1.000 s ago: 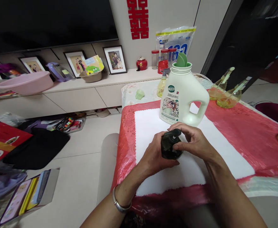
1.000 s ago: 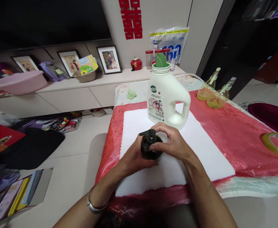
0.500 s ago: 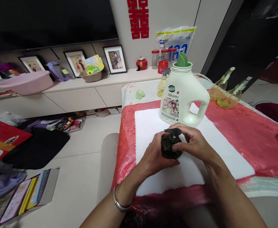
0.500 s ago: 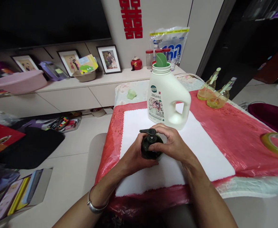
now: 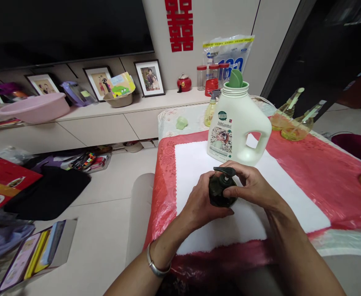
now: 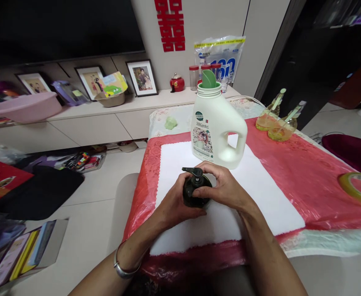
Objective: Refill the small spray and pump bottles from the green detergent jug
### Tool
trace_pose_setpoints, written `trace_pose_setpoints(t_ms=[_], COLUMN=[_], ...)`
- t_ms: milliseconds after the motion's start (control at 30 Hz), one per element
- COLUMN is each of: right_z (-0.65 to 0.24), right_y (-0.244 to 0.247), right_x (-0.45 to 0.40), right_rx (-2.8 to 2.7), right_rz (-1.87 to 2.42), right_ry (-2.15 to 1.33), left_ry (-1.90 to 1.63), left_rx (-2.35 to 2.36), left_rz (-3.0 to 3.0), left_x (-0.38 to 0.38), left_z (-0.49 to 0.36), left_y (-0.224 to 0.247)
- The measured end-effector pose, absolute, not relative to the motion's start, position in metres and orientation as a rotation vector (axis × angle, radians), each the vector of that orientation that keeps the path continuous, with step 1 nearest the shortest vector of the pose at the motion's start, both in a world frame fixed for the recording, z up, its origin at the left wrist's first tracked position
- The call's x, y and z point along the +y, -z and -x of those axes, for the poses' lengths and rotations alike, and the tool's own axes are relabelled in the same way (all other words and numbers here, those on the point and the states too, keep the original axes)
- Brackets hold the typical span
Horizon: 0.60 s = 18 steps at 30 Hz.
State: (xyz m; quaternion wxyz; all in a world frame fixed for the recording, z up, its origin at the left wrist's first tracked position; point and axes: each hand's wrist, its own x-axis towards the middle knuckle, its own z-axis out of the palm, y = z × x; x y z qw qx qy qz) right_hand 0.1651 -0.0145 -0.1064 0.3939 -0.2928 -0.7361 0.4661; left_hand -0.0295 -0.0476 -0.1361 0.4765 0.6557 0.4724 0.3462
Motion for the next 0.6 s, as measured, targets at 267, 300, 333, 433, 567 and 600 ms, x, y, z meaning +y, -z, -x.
trace_pose_setpoints(t_ms=[267, 300, 333, 433, 567, 600], right_z=[-0.1711, -0.1700, -0.1689, -0.1660, -0.1643, -0.1641], right_y=[0.1048, 0.1046, 0.1046, 0.1056, 0.1085, 0.1091], right_x=[-0.0129, -0.0129, -0.0129, -0.0131, -0.0129, -0.0128], right_rx=[-1.958, -1.954, -1.944, -1.892, -1.855, -1.851], right_rz=[0.690, 0.697, 0.706, 0.726, 0.713, 0.710], right_ry=[-1.113, -1.106, -1.105, -1.107, -1.099, -1.102], left_ry=[-0.858, -0.857, -0.858, -0.870, -0.888, -0.891], left_rx=[1.162, 1.167, 1.168, 1.163, 1.174, 1.177], left_rz=[-1.587, -1.586, -1.586, -1.594, -1.605, -1.609], left_x=[-0.0480, -0.0482, -0.0485, -0.0497, -0.0509, -0.0510], left_z=[0.0289, 0.0287, 0.0285, 0.0278, 0.0271, 0.0269], left_y=[0.1391, 0.1391, 0.1389, 0.1377, 0.1391, 0.1401])
